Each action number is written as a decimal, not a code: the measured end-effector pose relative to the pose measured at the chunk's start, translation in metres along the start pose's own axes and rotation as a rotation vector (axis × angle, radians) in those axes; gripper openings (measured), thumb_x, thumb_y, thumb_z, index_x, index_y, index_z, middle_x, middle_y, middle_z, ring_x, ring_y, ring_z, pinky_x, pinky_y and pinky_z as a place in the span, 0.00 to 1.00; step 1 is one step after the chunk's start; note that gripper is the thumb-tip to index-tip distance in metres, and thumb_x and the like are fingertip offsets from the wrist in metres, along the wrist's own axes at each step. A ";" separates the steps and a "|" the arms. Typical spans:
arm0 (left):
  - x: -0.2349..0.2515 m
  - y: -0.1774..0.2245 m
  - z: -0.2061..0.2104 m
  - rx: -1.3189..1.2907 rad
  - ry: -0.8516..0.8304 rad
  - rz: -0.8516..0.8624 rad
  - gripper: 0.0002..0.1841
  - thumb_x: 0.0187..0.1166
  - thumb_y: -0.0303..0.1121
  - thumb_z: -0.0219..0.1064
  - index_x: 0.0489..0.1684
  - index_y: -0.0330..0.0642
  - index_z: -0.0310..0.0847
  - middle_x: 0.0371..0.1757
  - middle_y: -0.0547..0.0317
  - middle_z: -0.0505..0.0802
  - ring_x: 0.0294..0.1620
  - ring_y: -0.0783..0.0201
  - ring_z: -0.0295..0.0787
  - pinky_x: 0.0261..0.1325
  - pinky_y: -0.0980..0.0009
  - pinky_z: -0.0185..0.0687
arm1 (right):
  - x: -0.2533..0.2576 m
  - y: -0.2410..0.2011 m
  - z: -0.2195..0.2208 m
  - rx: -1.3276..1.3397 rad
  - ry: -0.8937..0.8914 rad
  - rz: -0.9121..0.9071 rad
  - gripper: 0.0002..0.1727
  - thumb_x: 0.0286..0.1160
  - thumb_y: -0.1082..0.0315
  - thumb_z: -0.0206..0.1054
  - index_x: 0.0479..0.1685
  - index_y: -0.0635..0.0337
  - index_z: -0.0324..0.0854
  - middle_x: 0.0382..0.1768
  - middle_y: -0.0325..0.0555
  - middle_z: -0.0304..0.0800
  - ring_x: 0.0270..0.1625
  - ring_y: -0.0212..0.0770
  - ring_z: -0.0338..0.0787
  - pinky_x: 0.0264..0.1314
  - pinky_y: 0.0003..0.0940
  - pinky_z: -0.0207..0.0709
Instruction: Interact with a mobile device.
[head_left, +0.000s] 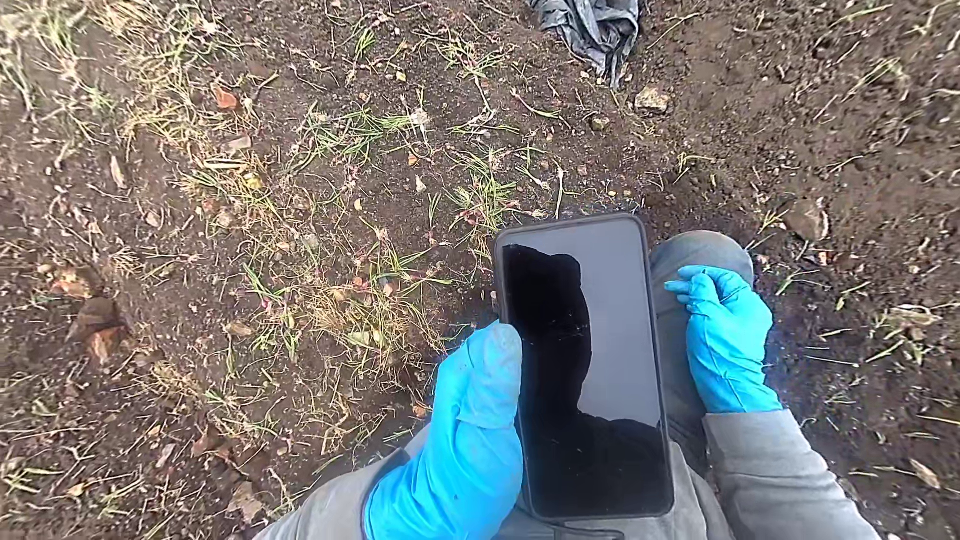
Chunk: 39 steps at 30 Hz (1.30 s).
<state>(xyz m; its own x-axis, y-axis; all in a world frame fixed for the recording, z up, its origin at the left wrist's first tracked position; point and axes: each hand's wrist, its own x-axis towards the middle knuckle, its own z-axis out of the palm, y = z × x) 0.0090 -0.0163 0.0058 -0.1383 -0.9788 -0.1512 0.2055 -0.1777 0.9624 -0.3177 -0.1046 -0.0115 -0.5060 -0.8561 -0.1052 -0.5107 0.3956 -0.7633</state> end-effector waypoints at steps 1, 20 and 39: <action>-0.001 0.000 0.001 -0.003 0.004 -0.001 0.16 0.93 0.33 0.53 0.55 0.36 0.88 0.50 0.53 0.93 0.58 0.64 0.90 0.63 0.64 0.88 | 0.000 0.000 0.001 -0.007 -0.005 0.003 0.15 0.92 0.59 0.54 0.58 0.55 0.85 0.44 0.41 0.96 0.46 0.30 0.92 0.53 0.32 0.84; 0.041 0.128 0.025 -0.068 0.035 0.069 0.18 0.93 0.42 0.51 0.41 0.50 0.88 0.37 0.76 0.91 0.44 0.84 0.87 0.52 0.82 0.84 | 0.000 -0.007 0.005 -0.124 -0.007 -0.003 0.17 0.91 0.54 0.55 0.59 0.52 0.84 0.43 0.42 0.96 0.43 0.36 0.92 0.51 0.43 0.83; 0.049 0.118 0.038 -0.049 0.043 0.107 0.19 0.93 0.51 0.51 0.43 0.56 0.87 0.39 0.77 0.91 0.46 0.83 0.88 0.54 0.80 0.85 | -0.003 -0.012 0.010 -0.250 0.003 0.009 0.14 0.89 0.54 0.58 0.56 0.47 0.87 0.39 0.39 0.95 0.42 0.39 0.92 0.47 0.53 0.82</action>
<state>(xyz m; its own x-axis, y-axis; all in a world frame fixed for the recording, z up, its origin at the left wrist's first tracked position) -0.0103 -0.0818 0.1209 -0.0715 -0.9957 -0.0590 0.2645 -0.0760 0.9614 -0.3038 -0.1099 -0.0086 -0.5133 -0.8513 -0.1087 -0.6621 0.4734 -0.5809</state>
